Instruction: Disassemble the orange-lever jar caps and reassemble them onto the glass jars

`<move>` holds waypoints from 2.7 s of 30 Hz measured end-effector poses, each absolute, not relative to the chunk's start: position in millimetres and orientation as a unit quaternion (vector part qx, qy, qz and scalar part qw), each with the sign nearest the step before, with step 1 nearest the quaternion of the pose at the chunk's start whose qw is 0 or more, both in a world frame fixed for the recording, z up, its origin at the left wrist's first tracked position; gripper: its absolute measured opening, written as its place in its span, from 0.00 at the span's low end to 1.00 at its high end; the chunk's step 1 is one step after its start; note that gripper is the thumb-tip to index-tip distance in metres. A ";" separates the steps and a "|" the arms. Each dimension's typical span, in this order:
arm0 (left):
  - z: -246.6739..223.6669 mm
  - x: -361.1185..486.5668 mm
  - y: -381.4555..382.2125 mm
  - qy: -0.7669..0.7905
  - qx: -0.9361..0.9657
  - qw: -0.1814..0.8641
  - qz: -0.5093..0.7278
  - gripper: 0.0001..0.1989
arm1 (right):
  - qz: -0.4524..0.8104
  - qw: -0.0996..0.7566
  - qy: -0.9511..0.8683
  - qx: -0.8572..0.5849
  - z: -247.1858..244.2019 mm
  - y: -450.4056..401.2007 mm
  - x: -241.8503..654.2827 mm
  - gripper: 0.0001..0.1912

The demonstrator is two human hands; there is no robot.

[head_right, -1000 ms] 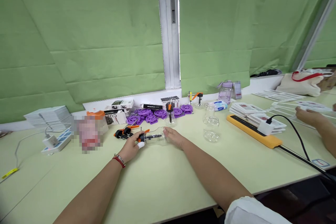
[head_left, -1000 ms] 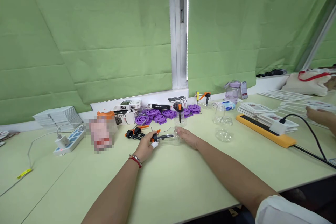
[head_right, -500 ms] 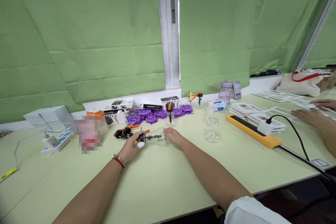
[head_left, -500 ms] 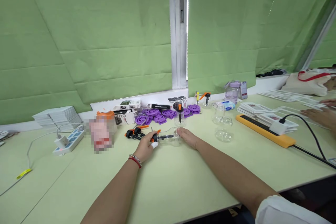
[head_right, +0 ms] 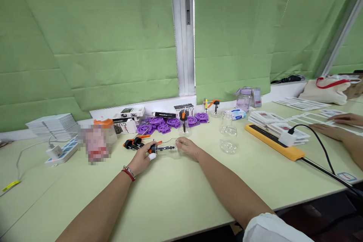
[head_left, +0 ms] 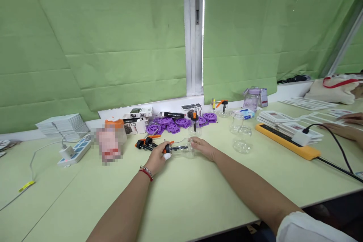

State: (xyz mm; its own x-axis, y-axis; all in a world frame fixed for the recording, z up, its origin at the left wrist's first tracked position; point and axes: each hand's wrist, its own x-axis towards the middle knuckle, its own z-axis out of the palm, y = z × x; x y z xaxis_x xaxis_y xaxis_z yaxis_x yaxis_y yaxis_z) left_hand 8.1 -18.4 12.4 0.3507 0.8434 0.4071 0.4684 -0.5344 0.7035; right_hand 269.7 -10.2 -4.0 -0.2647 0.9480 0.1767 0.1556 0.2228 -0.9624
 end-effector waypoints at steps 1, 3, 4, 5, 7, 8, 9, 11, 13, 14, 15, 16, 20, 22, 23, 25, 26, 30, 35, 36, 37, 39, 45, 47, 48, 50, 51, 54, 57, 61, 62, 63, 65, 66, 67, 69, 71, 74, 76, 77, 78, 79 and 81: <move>11.6 8.3 -18.2 0.416 0.785 0.241 0.390 0.23 | 0.451 0.437 -0.649 -0.430 -3.4 -10.2 268.3 0.29; 10.5 8.7 -17.8 0.414 0.788 0.240 0.388 0.23 | 0.447 0.438 -0.641 -0.444 -2.1 -10.1 266.0 0.29; 10.4 8.9 -17.8 0.414 0.789 0.239 0.386 0.23 | 0.448 0.438 -0.637 -0.449 -1.6 -10.0 265.5 0.30; 10.7 9.1 -17.8 0.414 0.790 0.239 0.384 0.23 | 0.452 0.437 -0.635 -0.450 -1.2 -10.0 265.5 0.30; 12.1 9.3 -18.2 0.414 0.792 0.238 0.381 0.23 | 0.471 0.433 -0.629 -0.442 -1.0 -10.0 266.9 0.29; 13.0 9.2 -18.3 0.413 0.793 0.239 0.379 0.23 | 0.485 0.433 -0.625 -0.432 -1.0 -10.2 268.2 0.28; 13.9 9.1 -18.4 0.414 0.794 0.239 0.377 0.23 | 0.500 0.434 -0.622 -0.418 -1.0 -10.6 269.7 0.28; 14.9 8.4 -18.1 0.418 0.794 0.237 0.373 0.23 | 0.521 0.436 -0.622 -0.389 -1.1 -11.4 272.4 0.32; 14.5 7.6 -17.2 0.423 0.791 0.236 0.374 0.23 | 0.527 0.437 -0.626 -0.372 -1.4 -12.0 274.1 0.37; 13.8 7.3 -16.7 0.425 0.788 0.238 0.378 0.23 | 0.527 0.437 -0.628 -0.371 -1.7 -12.1 274.4 0.39; 13.0 7.1 -16.3 0.427 0.783 0.240 0.384 0.23 | 0.526 0.435 -0.628 -0.373 -2.0 -12.0 274.2 0.39; 12.2 7.1 -16.0 0.429 0.778 0.245 0.389 0.23 | 0.524 0.436 -0.626 -0.379 -2.3 -11.7 273.7 0.38; 10.7 8.6 -17.1 0.435 0.767 0.262 0.392 0.24 | 0.493 0.438 -0.619 -0.426 -2.2 -10.0 269.8 0.29; 11.6 9.7 -18.4 0.437 0.771 0.263 0.382 0.24 | 0.469 0.436 -0.621 -0.452 -1.5 -9.6 267.8 0.29; 12.3 9.9 -18.9 0.438 0.773 0.263 0.378 0.24 | 0.463 0.434 -0.622 -0.458 -1.2 -9.6 267.1 0.30; 13.7 9.7 -19.4 0.438 0.775 0.262 0.373 0.24 | 0.469 0.434 -0.620 -0.455 -0.8 -10.1 266.8 0.32; 14.2 9.3 -19.3 0.437 0.776 0.261 0.373 0.24 | 0.480 0.436 -0.616 -0.448 -0.9 -10.5 267.2 0.33; 13.2 6.2 -16.6 0.435 0.777 0.254 0.377 0.25 | 0.510 0.432 -0.623 -0.407 -2.0 -12.2 271.0 0.40; 7.7 4.9 -13.1 0.445 0.769 0.249 0.386 0.24 | 0.485 0.415 -0.664 -0.390 -4.3 -10.8 272.5 0.41; 7.1 5.3 -13.0 0.447 0.768 0.247 0.387 0.24 | 0.487 0.415 -0.662 -0.391 -4.5 -10.4 272.1 0.40; 6.7 5.8 -13.1 0.448 0.768 0.245 0.387 0.24 | 0.492 0.416 -0.658 -0.390 -4.4 -10.0 271.7 0.38; 7.1 7.2 -14.1 0.449 0.767 0.244 0.387 0.24 | 0.506 0.419 -0.647 -0.388 -3.3 -10.1 270.6 0.36; 12.2 11.0 -18.6 0.450 0.771 0.233 0.384 0.23 | 0.520 0.435 -0.620 -0.395 2.0 -13.5 268.2 0.29; 13.1 11.5 -19.4 0.452 0.773 0.229 0.383 0.23 | 0.526 0.438 -0.622 -0.381 2.7 -13.9 267.9 0.27; 13.2 11.7 -19.5 0.453 0.773 0.227 0.382 0.23 | 0.528 0.438 -0.624 -0.374 2.8 -13.9 267.7 0.26; 12.5 11.5 -19.0 0.453 0.774 0.218 0.386 0.24 | 0.529 0.436 -0.627 -0.370 2.8 -13.5 267.4 0.26; 11.8 11.3 -18.5 0.451 0.775 0.212 0.389 0.24 | 0.529 0.434 -0.627 -0.371 2.7 -13.2 267.3 0.27; 9.1 10.0 -16.3 0.439 0.785 0.188 0.394 0.26 | 0.529 0.433 -0.624 -0.379 2.7 -12.1 267.1 0.28; 7.0 8.9 -14.7 0.433 0.794 0.165 0.394 0.27 | 0.533 0.433 -0.616 -0.385 2.8 -11.5 267.1 0.28; 7.2 8.7 -14.1 0.431 0.804 0.146 0.382 0.27 | 0.531 0.433 -0.620 -0.381 2.2 -12.4 265.9 0.27; 7.6 8.5 -14.0 0.431 0.807 0.142 0.378 0.26 | 0.526 0.433 -0.625 -0.381 1.9 -12.9 265.3 0.27; 8.0 8.2 -13.8 0.430 0.810 0.137 0.374 0.26 | 0.519 0.434 -0.629 -0.383 1.7 -13.5 264.7 0.27; 8.9 6.8 -13.1 0.422 0.818 0.121 0.372 0.25 | 0.490 0.443 -0.643 -0.388 2.1 -14.8 263.5 0.29; 9.3 5.8 -12.7 0.416 0.822 0.111 0.372 0.25 | 0.466 0.451 -0.654 -0.390 2.9 -15.6 262.9 0.30; 9.9 4.7 -12.3 0.410 0.826 0.100 0.374 0.25 | 0.437 0.457 -0.669 -0.390 4.1 -16.5 262.3 0.31; 11.7 3.1 -12.5 0.395 0.834 0.079 0.377 0.25 | 0.373 0.458 -0.707 -0.388 6.8 -18.5 260.8 0.30; 14.8 3.5 -14.5 0.377 0.842 0.059 0.381 0.25 | 0.330 0.442 -0.738 -0.390 8.7 -20.7 258.3 0.31; 20.7 8.3 -20.2 0.364 0.840 0.040 0.400 0.27 | 0.305 0.412 -0.748 -0.421 8.0 -23.3 252.5 0.40; 23.3 12.3 -23.6 0.374 0.829 0.046 0.413 0.28 | 0.288 0.401 -0.741 -0.456 5.9 -23.9 248.6 0.45; 23.6 13.7 -24.3 0.383 0.824 0.051 0.415 0.28 | 0.276 0.394 -0.738 -0.473 5.0 -23.7 247.1 0.45; 23.3 14.5 -24.2 0.395 0.820 0.053 0.410 0.28 | 0.263 0.387 -0.734 -0.492 4.2 -23.1 246.1 0.44; 22.3 14.4 -23.2 0.412 0.818 0.051 0.397 0.28 | 0.248 0.378 -0.730 -0.513 3.7 -22.2 245.8 0.43; 18.8 11.8 -19.0 0.460 0.817 0.033 0.345 0.29 | 0.214 0.353 -0.721 -0.556 3.3 -19.6 246.9 0.41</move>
